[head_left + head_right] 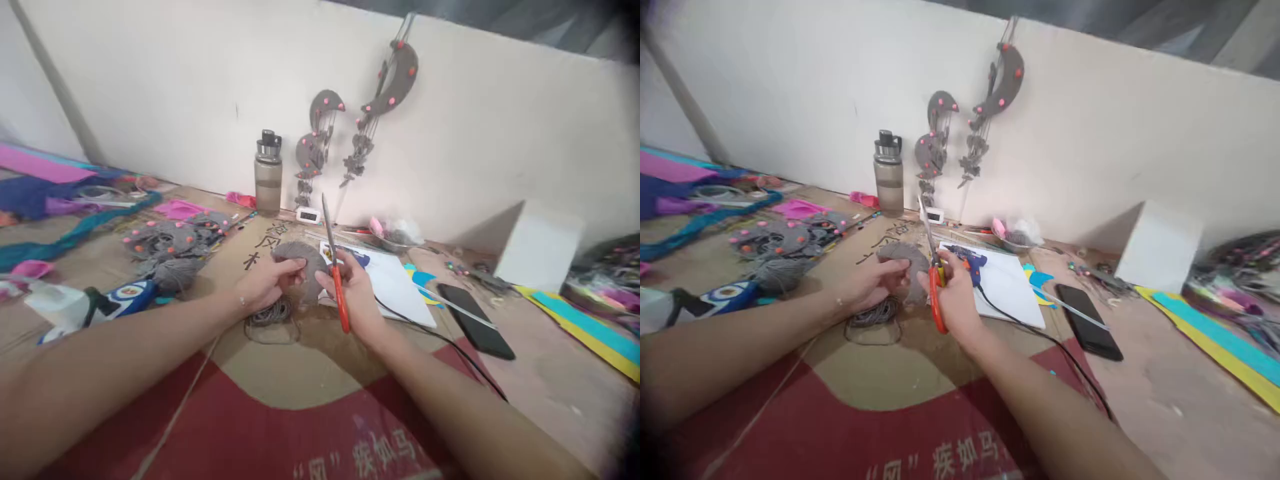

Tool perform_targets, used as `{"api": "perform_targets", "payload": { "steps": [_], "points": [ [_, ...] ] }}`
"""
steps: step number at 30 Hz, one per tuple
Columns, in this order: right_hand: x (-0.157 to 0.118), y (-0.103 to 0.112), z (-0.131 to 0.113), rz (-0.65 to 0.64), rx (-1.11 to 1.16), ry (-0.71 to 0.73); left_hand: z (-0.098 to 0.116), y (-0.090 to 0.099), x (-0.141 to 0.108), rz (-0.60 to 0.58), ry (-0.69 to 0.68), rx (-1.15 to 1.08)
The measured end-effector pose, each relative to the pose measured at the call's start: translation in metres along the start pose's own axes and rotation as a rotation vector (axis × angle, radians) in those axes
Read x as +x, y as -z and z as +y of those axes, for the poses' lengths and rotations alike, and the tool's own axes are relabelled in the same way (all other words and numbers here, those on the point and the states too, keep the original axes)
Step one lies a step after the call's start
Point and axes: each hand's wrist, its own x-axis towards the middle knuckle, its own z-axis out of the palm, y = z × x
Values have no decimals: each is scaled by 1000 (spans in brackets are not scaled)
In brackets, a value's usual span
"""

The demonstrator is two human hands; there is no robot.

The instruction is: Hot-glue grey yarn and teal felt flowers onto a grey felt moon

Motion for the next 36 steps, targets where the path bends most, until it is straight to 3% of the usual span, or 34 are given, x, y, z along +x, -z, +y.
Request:
{"api": "perform_targets", "payload": {
  "steps": [8,26,33,36],
  "points": [
    [-1,2,-3,121,3,28,-4,3,6,209,-101,-31],
    [-2,-1,-4,125,-69,78,-5,3,-1,34,-60,210],
    [0,1,8,101,-107,109,-3,3,0,37,-112,-38],
    [-1,1,9,98,-94,105,-4,6,3,28,-119,-9]
  ]
}}
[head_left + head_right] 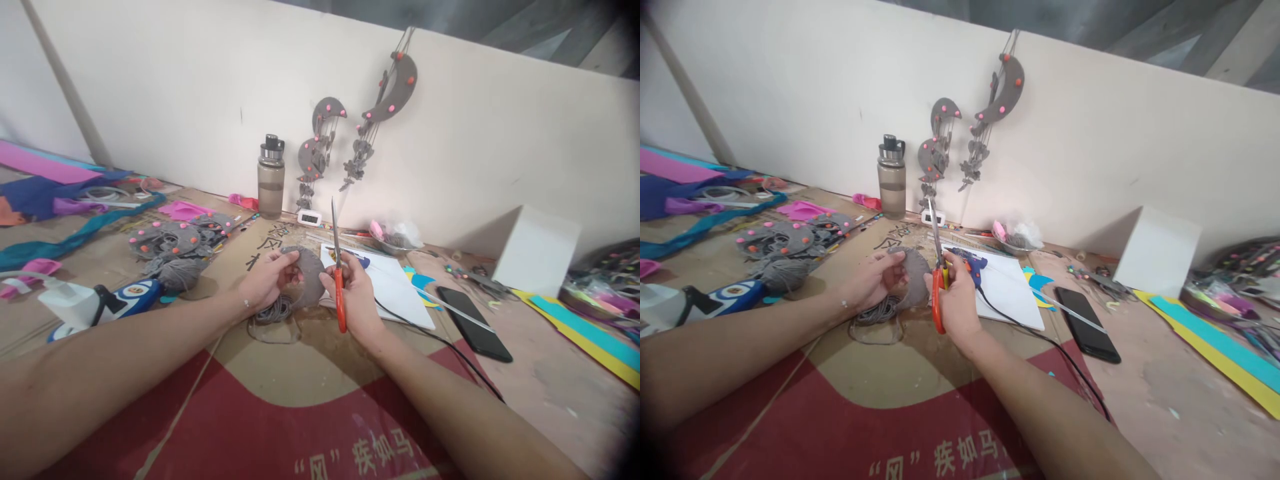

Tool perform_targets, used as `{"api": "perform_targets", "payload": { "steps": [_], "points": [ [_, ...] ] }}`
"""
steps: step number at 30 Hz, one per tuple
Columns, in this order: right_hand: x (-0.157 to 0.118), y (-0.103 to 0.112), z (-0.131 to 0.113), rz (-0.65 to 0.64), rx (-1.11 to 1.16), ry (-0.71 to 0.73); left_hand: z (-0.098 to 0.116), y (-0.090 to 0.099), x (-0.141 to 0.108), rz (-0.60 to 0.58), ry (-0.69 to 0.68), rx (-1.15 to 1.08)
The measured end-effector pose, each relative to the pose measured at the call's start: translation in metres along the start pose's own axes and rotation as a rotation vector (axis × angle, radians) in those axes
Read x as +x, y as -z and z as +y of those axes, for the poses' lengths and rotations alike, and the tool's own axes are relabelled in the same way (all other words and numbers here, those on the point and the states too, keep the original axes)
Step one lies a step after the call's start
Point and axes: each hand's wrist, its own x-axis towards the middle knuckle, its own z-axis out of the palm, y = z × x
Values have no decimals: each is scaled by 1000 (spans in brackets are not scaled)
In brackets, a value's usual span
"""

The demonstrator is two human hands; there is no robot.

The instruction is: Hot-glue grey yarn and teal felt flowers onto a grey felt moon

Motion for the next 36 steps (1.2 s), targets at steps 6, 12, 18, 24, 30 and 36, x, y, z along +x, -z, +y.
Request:
{"api": "perform_targets", "payload": {
  "steps": [6,12,18,24,30,36],
  "points": [
    [2,1,-1,10,61,-20,0,8,7,-10,113,-40],
    [5,2,-5,58,211,-77,5,9,9,-38,218,-104],
    [4,2,-3,30,152,-48,3,4,3,-4,89,-15],
    [3,2,-2,17,147,-64,2,8,7,0,120,-41],
    [5,1,-6,77,257,-72,3,1,-1,-153,190,100],
    [6,1,-10,125,340,-97,2,0,-7,-214,164,269]
  ]
}}
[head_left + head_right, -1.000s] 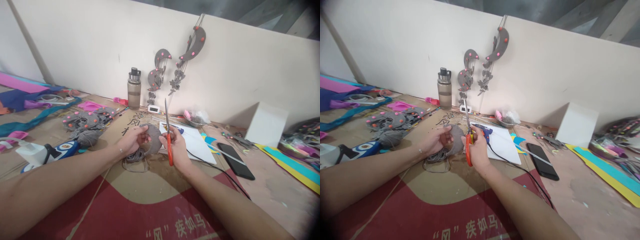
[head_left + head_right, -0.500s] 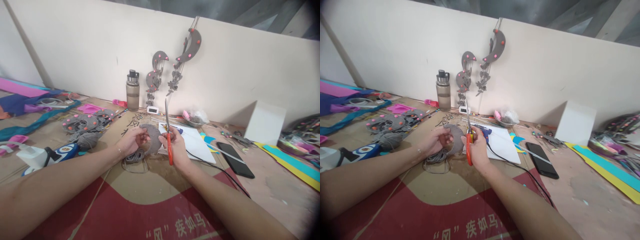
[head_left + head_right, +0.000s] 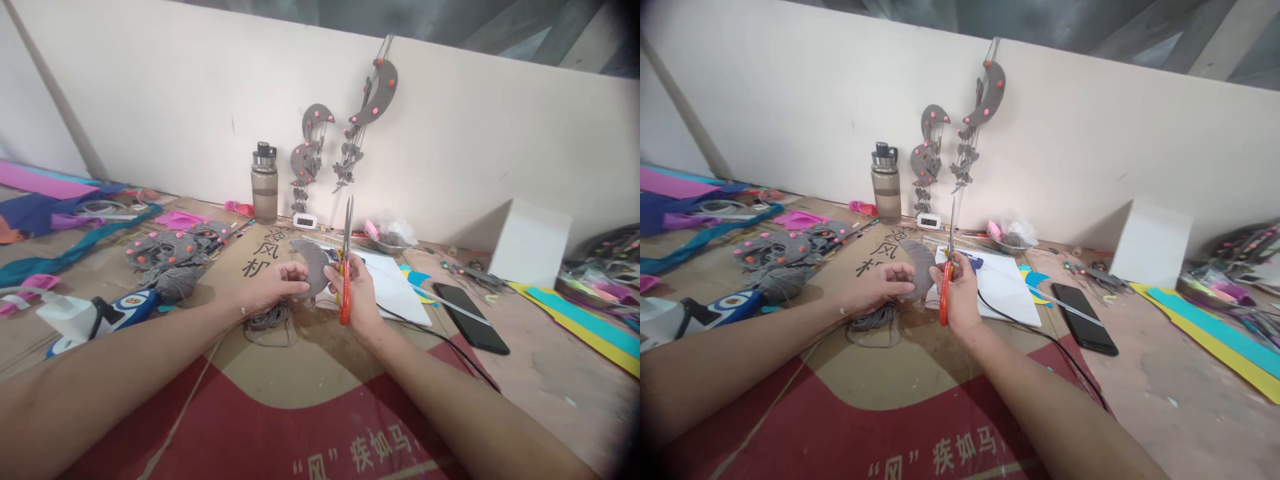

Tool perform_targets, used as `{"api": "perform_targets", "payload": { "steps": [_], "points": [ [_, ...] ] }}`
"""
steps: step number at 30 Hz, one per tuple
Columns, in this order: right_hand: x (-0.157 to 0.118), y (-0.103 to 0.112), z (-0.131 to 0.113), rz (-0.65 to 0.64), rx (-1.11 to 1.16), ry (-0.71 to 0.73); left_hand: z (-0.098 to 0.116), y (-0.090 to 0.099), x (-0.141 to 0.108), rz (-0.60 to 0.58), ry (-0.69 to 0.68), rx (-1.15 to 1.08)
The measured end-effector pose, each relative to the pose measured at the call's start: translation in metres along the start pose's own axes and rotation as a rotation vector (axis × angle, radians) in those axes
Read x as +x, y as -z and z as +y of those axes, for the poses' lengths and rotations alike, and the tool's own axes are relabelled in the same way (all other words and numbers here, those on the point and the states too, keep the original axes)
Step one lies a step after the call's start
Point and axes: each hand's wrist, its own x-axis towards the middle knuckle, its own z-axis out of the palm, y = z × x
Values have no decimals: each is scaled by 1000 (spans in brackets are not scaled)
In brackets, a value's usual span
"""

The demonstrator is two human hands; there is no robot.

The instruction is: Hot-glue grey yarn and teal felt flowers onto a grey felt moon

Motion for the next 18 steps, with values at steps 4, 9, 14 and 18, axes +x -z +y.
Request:
{"api": "perform_targets", "payload": {
  "steps": [4,9,14,18],
  "points": [
    [0,-1,-2,-18,-9,-5,-3,2,2,77,-36,23],
    [0,0,0,-37,-37,6,-3,0,2,108,-48,8],
    [1,1,2,-55,-52,-5,0,-1,2,98,-53,-90],
    [0,0,0,-46,-67,-2,2,4,6,117,-44,-271]
  ]
}}
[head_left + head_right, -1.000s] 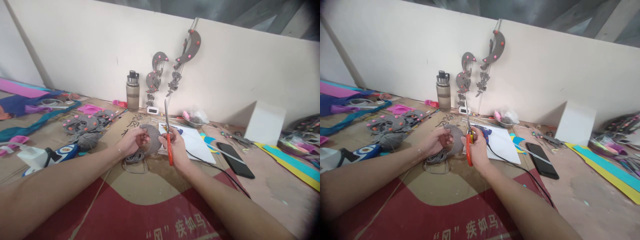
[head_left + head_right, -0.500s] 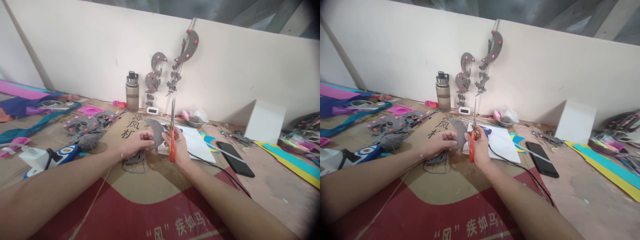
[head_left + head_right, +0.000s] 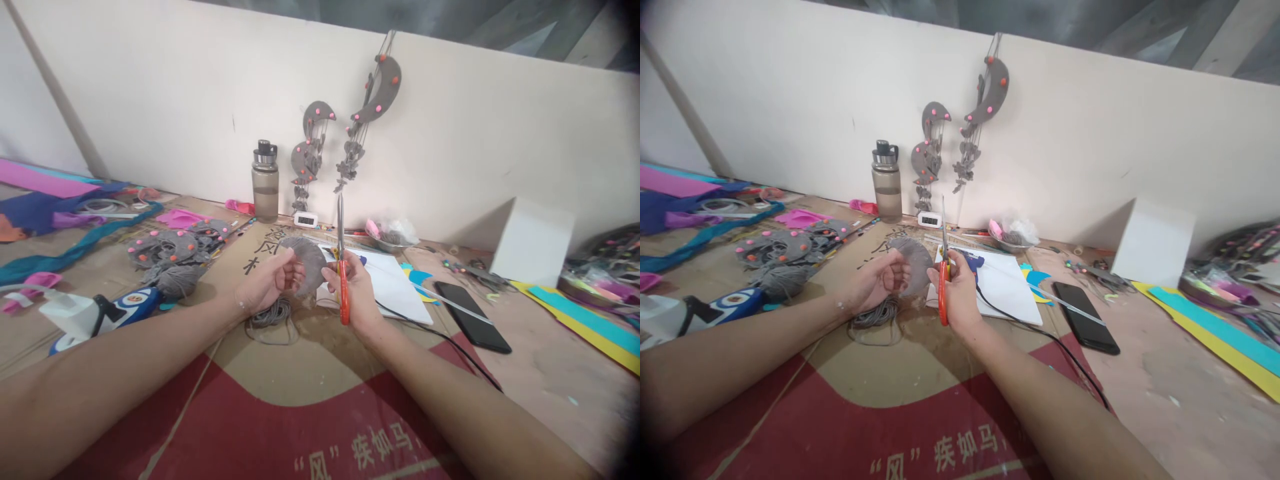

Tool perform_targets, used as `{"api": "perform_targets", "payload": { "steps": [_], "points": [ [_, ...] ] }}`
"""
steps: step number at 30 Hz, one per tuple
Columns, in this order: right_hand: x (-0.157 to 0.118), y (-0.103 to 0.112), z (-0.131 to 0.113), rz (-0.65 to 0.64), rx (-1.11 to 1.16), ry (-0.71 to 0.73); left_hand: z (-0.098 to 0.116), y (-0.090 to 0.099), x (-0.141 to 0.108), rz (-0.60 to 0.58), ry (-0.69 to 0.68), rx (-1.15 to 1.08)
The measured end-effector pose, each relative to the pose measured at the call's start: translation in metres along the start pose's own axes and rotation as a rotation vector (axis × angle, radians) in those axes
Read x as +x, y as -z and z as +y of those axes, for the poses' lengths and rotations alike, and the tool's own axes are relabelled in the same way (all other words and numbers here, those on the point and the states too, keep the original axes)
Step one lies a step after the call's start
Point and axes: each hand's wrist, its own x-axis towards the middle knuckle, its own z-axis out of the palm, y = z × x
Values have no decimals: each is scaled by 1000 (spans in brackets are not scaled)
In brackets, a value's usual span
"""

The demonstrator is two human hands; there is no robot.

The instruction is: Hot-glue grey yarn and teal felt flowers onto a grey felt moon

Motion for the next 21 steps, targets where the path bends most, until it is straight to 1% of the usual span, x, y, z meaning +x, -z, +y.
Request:
{"api": "perform_targets", "payload": {
  "steps": [2,6,9,12,18,21],
  "points": [
    [0,0,-1,2,-9,6,2,2,1,12,-21,-38],
    [0,1,0,-19,-31,11,4,2,0,80,-125,32],
    [0,1,1,-19,-44,15,5,-1,-2,117,-154,50],
    [-1,1,1,-15,-42,8,5,-2,-2,115,-141,42],
    [-1,3,2,-33,-46,-1,4,-1,-2,55,-134,63],
    [-1,2,2,-23,-45,-2,2,-1,-2,60,-146,77]
  ]
}}
